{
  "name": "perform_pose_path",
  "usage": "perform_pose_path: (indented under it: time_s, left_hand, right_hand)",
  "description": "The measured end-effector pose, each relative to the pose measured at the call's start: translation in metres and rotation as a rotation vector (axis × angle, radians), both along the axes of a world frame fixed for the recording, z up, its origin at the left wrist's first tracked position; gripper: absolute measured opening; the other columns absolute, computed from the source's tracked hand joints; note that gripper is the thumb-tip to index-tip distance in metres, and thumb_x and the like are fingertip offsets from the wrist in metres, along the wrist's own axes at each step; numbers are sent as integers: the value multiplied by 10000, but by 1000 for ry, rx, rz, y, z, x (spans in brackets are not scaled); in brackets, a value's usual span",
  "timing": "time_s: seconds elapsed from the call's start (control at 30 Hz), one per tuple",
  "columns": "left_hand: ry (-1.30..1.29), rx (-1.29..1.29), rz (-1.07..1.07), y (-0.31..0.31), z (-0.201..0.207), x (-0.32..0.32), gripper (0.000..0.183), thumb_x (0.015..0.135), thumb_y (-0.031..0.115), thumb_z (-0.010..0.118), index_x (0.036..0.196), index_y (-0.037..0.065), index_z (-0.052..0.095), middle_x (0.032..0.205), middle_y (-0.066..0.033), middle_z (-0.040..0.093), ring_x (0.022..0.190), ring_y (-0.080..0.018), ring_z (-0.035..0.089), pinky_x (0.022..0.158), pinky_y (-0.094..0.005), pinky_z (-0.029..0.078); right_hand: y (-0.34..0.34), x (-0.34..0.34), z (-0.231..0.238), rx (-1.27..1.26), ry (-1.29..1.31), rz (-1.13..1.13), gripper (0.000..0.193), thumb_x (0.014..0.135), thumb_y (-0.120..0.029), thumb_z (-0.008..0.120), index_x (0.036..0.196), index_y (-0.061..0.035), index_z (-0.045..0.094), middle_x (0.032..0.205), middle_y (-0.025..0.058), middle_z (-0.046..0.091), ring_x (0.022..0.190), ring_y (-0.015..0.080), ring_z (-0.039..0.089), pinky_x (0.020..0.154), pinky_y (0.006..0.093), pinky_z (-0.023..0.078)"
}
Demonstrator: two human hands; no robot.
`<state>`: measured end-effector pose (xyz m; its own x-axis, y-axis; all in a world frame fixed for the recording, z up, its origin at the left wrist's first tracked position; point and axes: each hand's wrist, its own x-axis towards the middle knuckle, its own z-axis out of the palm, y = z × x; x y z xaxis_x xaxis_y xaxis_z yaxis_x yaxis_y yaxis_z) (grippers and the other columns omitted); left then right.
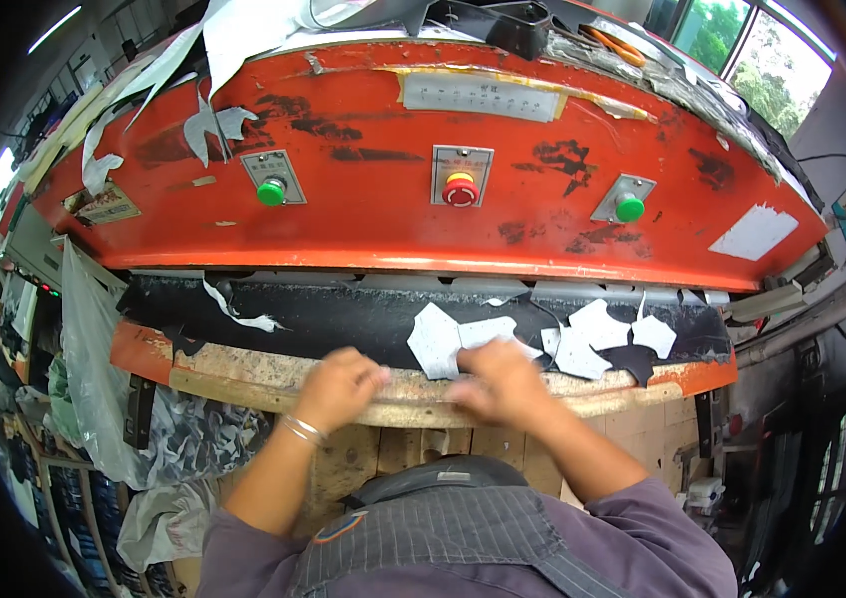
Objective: The worker is using a hydraulic press and a metal die to cut specific shapes out of a black leather sheet for shoe manufacturing.
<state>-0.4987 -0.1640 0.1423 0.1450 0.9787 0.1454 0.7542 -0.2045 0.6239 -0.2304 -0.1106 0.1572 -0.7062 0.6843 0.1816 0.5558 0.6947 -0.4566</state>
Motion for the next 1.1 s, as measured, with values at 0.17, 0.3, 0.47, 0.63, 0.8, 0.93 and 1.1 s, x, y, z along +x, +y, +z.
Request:
perform_pose_path:
  time_s: [0.17, 0.3, 0.47, 0.63, 0.8, 0.93, 1.1]
  left_hand:
    - [54, 16, 19, -47, -22, 25, 184, 821, 230, 661, 836, 50, 697, 856, -122, 622, 853, -318, 588, 775, -400, 473]
    - [68, 111, 107, -48, -32, 31, 167, 801, 230, 638, 779, 66, 665, 799, -111, 590, 805, -317, 576, 759, -420, 455]
    - [67, 30, -12, -42, -25, 15, 154, 780, 202, 666, 774, 52, 702, 757, -120, 610, 776, -324, 584, 725, -411, 476]
    - [-293, -483, -57, -18, -32, -4, 246, 826, 297, 711, 834, 52, 718, 758, -116, 673, 697, -199, 641, 645, -298, 497]
    - [-887, -536, 91, 2, -66, -9, 231, 927, 190, 606, 1048, -1, 650, 849, -22, 649, 766, -101, 589, 719, -252, 481]
    - [-1242, -591, 105, 49, -91, 2, 347, 966, 242, 545, 1231, 17, 531, 1074, -78, 580, 904, -153, 575, 802, -290, 483]
    - [-1560, -730, 35, 76, -103, 9, 523, 989, 416, 470, 1342, 34, 411, 1214, -117, 526, 1088, -238, 518, 916, -382, 449]
  right_hand:
    - [-70, -46, -65, 144, -174, -105, 438, 690, -304, 750, 984, -18, 596, 910, 100, 598, 896, 288, 579, 764, 375, 486]
    - [-67, -50, -46, 73, -117, -135, 371, 597, -170, 781, 888, -46, 586, 885, 98, 599, 878, 261, 583, 745, 348, 501]
    - [-60, -56, -43, 72, -122, -167, 326, 639, -213, 785, 873, -52, 623, 837, 100, 628, 863, 281, 612, 753, 372, 511]
    - [15, -65, -6, -407, -152, -285, 638, 781, -601, 628, 1040, -20, 676, 940, 224, 676, 910, 406, 634, 800, 453, 502]
    - [70, -114, -49, 42, -258, -688, 660, 795, -625, 584, 918, 18, 664, 937, 173, 671, 918, 313, 593, 801, 416, 412]
    - [93, -112, -93, 96, -346, -832, 640, 808, -611, 583, 889, 18, 670, 870, 164, 692, 965, 305, 621, 846, 420, 396]
    - [79, -96, -77, -256, 10, -736, 461, 841, -459, 635, 872, 0, 671, 784, 144, 682, 788, 250, 657, 742, 370, 447]
